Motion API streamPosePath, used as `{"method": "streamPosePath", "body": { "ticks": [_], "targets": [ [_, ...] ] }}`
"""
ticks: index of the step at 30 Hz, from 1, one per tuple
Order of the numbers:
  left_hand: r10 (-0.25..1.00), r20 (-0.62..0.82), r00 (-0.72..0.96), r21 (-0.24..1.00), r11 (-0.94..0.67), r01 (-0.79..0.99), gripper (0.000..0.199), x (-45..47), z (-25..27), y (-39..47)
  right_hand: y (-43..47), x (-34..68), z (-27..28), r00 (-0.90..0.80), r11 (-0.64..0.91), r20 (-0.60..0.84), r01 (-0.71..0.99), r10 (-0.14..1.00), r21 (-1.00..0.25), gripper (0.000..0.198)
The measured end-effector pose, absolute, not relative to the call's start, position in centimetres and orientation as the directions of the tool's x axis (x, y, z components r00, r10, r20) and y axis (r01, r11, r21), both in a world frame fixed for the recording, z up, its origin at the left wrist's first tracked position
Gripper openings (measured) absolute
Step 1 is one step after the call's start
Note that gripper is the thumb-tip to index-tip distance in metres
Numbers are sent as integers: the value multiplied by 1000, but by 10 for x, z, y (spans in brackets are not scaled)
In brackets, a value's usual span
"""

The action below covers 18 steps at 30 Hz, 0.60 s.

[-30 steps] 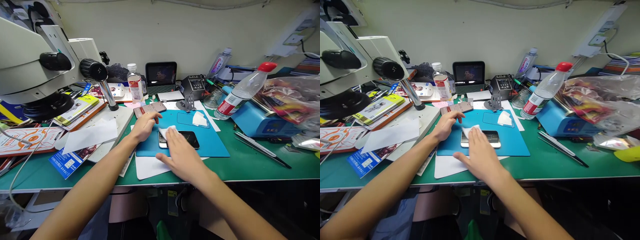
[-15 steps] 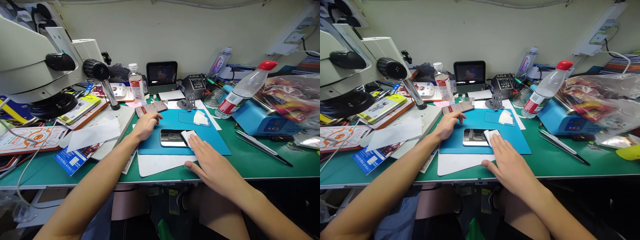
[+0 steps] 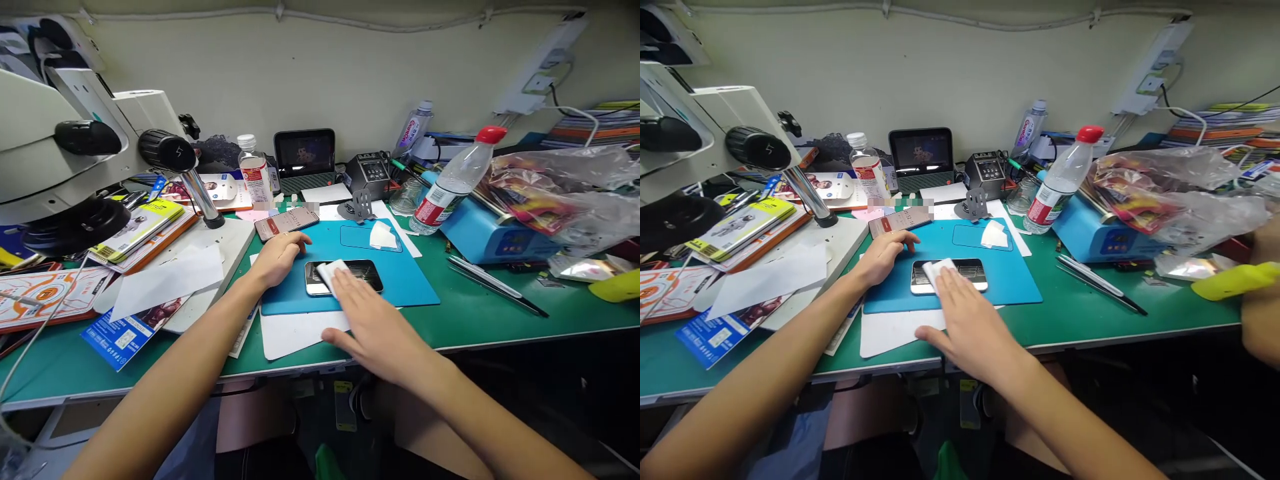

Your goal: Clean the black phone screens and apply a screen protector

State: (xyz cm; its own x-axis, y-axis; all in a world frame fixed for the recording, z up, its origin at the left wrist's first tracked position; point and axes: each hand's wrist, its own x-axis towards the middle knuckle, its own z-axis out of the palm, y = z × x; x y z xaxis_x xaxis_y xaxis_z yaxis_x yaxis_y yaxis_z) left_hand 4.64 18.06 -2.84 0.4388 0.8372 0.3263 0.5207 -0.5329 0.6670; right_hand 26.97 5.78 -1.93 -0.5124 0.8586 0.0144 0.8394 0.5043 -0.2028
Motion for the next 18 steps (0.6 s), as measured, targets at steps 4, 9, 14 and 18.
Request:
{"method": "streamPosePath", "body": {
  "ticks": [4,9,14,18],
  "targets": [
    [841,320,435,653,-529,542,39,48,-29,180,68,305,-19,-418,411,-28,902,908,-133,96],
    [849,319,422,600,-526,603,40,48,-28,177,94,292,-16,-401,396,-5,906,916,-148,97],
    [822,316,474,465,-569,678,38,62,-13,175,72,290,-19,-518,520,56,840,853,-154,94],
    [784,255,565,328,-620,713,28,123,12,182,51,303,-31,-542,558,137,819,829,-133,88]
  ]
}}
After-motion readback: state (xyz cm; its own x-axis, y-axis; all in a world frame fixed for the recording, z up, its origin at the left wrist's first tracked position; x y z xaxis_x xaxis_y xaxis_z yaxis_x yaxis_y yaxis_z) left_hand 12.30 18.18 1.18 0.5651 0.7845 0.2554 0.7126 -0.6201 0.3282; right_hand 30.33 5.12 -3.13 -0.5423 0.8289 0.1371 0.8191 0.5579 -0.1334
